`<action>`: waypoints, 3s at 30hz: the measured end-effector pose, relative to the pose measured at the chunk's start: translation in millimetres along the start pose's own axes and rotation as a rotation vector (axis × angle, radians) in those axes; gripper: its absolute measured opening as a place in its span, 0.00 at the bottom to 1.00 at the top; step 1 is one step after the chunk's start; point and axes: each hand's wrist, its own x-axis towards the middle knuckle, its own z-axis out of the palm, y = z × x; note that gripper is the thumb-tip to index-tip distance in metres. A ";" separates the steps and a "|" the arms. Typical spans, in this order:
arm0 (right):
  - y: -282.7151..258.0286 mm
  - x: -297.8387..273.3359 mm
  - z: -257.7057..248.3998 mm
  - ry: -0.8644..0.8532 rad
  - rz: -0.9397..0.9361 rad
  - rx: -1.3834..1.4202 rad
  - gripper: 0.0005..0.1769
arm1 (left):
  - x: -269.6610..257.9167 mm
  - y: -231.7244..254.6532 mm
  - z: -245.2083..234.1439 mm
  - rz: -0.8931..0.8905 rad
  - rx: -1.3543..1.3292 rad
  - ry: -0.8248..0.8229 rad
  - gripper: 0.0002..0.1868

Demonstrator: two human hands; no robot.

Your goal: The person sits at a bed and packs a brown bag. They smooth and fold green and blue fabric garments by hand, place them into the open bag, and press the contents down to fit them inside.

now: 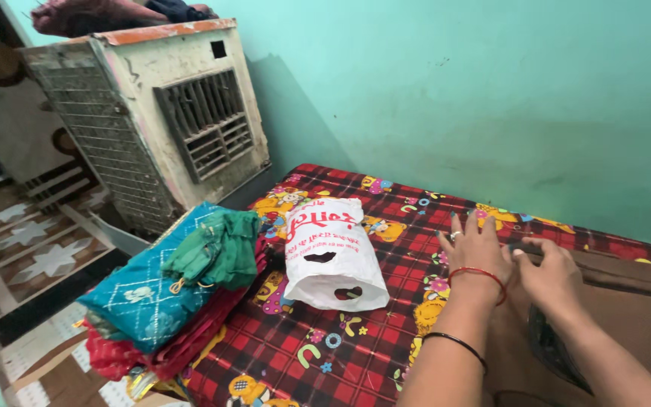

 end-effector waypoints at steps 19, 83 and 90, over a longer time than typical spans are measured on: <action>-44.4 -13.3 -28.6 -0.069 0.107 0.142 0.19 | -27.3 -7.8 -6.1 -0.091 0.070 -0.029 0.36; -339.7 -37.0 208.9 -0.363 0.164 0.208 0.24 | 39.4 -330.8 -175.8 -0.343 0.028 0.049 0.30; -366.4 -31.9 274.0 -0.300 0.141 0.341 0.24 | 69.0 -381.7 -209.4 -0.264 0.030 0.086 0.25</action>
